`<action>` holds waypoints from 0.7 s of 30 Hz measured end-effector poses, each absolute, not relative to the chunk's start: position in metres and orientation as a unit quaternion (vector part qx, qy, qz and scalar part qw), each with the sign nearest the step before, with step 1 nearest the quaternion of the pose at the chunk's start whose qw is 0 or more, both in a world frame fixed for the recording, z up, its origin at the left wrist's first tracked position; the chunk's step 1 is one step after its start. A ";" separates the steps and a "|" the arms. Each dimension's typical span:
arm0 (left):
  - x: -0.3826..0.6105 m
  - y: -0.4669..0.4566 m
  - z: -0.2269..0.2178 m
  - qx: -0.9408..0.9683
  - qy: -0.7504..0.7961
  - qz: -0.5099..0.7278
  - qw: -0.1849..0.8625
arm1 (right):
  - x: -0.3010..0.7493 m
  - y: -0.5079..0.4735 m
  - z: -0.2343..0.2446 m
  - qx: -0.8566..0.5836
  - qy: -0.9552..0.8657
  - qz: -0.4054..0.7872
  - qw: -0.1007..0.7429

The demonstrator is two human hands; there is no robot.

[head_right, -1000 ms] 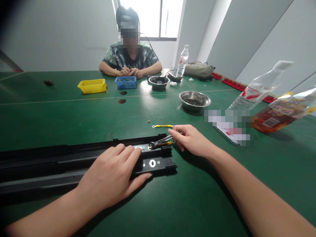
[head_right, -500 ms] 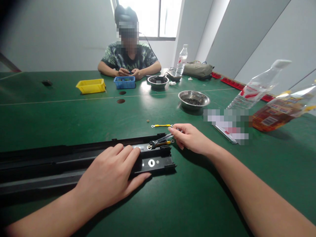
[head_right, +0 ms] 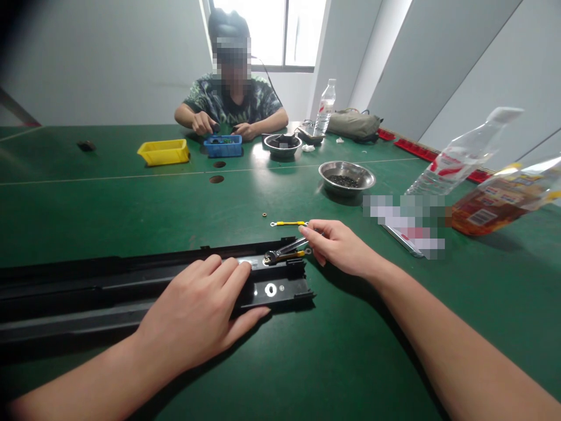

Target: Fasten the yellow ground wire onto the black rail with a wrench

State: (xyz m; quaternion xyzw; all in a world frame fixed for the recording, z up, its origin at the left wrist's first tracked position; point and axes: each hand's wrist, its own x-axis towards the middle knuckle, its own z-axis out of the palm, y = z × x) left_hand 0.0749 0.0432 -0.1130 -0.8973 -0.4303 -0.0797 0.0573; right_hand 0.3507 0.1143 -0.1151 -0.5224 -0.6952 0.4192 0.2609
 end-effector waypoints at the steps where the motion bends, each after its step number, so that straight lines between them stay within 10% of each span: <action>1: 0.075 0.043 -0.113 -0.897 -0.430 -0.078 0.057 | 0.351 0.114 -0.115 -0.522 -0.696 0.417 0.261; 21: 0.077 0.044 -0.113 -0.898 -0.432 -0.071 0.052 | 0.365 0.109 -0.100 -0.511 -0.724 0.459 0.065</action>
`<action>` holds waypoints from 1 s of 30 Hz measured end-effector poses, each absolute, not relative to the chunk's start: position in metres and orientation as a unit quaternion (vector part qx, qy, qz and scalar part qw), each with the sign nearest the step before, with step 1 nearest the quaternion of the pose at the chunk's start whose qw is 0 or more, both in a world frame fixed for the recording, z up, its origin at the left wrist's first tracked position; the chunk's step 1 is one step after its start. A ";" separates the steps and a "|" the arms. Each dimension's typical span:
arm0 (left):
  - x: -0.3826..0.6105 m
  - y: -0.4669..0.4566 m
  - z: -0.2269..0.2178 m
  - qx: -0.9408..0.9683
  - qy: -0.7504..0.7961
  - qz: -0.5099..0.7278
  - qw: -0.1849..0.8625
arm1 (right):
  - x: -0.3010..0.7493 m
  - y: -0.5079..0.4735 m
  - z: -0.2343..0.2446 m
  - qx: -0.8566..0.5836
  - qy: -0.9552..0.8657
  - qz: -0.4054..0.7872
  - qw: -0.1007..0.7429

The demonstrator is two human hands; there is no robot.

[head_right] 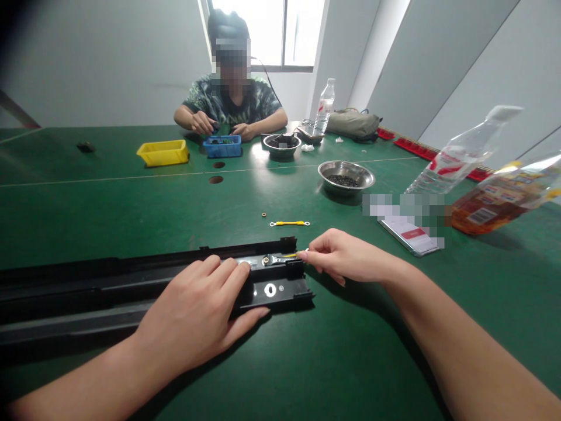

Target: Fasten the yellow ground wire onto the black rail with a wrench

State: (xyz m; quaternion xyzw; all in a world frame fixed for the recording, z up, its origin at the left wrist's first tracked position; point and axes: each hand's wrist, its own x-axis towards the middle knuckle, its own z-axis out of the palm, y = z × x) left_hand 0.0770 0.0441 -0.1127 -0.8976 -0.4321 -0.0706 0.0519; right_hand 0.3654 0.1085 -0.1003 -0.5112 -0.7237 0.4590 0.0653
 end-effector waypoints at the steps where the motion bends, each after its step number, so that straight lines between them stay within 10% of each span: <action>1: 0.077 0.044 -0.113 -0.898 -0.432 -0.070 0.051 | 0.366 0.108 -0.100 -0.510 -0.723 0.462 0.064; 18: 0.076 0.044 -0.114 -0.897 -0.433 -0.071 0.051 | 0.367 0.108 -0.094 -0.528 -0.683 0.500 0.066; 30: 0.076 0.044 -0.112 -0.897 -0.432 -0.073 0.053 | 0.358 0.113 -0.109 -0.522 -0.686 0.426 0.275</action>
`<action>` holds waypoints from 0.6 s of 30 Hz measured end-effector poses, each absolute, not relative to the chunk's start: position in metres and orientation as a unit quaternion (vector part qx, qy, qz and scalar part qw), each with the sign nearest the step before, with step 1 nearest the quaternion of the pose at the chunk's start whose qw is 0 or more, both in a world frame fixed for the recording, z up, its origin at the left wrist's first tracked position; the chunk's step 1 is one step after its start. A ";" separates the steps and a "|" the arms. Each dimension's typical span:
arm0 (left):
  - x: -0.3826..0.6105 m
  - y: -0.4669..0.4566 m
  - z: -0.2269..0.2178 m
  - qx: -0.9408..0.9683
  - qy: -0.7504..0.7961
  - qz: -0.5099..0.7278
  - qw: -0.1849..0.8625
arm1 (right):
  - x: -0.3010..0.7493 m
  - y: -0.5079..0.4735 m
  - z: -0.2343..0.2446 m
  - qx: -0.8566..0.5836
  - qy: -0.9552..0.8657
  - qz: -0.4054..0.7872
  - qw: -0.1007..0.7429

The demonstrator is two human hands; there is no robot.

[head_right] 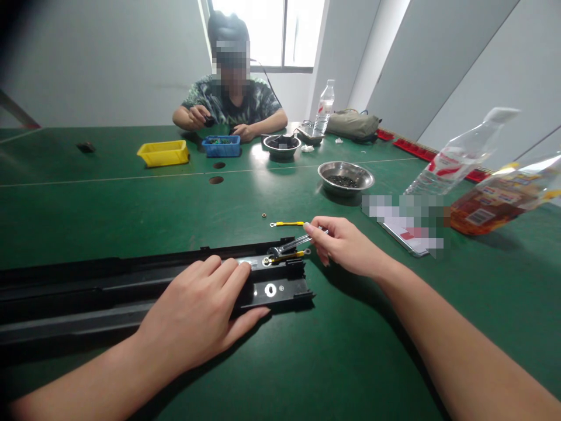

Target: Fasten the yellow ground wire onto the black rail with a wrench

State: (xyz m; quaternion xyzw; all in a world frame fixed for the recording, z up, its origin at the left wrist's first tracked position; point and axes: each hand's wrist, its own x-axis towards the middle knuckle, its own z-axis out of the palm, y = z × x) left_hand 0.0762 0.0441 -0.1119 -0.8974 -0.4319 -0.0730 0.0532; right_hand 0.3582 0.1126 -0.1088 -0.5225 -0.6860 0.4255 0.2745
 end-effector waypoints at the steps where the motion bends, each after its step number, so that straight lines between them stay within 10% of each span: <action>1: 0.076 0.044 -0.112 -0.897 -0.432 -0.073 0.054 | 0.357 0.112 -0.110 -0.518 -0.688 0.427 0.277; 18: 0.076 0.042 -0.112 -0.898 -0.432 -0.071 0.051 | 0.351 0.113 -0.113 -0.526 -0.707 0.400 0.253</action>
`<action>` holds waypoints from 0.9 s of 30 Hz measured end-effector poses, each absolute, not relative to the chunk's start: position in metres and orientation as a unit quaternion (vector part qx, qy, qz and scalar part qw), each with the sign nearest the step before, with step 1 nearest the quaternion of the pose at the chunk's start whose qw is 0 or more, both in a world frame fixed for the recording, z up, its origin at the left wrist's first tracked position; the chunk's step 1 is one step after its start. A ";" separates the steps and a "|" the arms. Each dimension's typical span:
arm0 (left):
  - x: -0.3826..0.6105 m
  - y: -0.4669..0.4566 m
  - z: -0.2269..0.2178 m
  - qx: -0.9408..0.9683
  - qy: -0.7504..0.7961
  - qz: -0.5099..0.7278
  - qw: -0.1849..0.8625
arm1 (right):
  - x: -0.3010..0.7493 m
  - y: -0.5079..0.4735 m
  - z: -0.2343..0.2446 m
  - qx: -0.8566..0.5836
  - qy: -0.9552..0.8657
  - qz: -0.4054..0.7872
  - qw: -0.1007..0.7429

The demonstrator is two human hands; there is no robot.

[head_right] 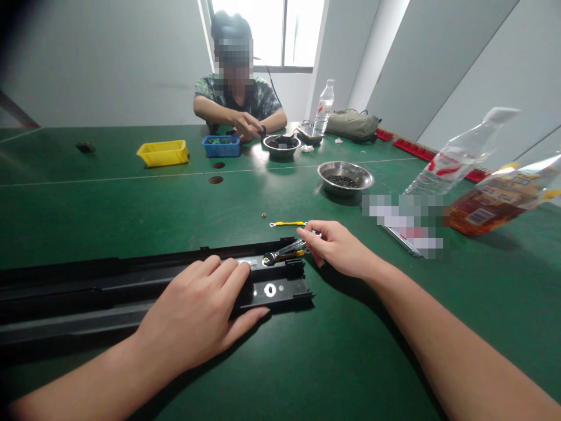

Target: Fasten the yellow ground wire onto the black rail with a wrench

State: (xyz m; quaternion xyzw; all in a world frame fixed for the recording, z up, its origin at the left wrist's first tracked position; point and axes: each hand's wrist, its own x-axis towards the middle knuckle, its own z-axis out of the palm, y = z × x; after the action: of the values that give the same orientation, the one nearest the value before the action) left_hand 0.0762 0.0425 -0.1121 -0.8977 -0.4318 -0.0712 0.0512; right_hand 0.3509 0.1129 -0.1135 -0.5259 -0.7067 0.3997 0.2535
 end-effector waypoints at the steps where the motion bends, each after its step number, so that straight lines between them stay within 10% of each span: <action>1: 0.076 0.043 -0.112 -0.898 -0.432 -0.071 0.051 | 0.351 0.113 -0.113 -0.528 -0.708 0.396 0.249; 11: 0.076 0.045 -0.114 -0.898 -0.432 -0.071 0.056 | 0.360 0.108 -0.096 -0.514 -0.697 0.493 0.088; 27: 0.076 0.044 -0.114 -0.897 -0.433 -0.073 0.050 | 0.370 0.108 -0.093 -0.502 -0.694 0.512 0.071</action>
State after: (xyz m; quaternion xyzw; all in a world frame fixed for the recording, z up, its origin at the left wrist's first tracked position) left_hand 0.0762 0.0440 -0.1143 -0.8969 -0.4333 -0.0729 0.0496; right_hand 0.3704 0.1079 -0.0934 -0.5016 -0.6938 0.5120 0.0709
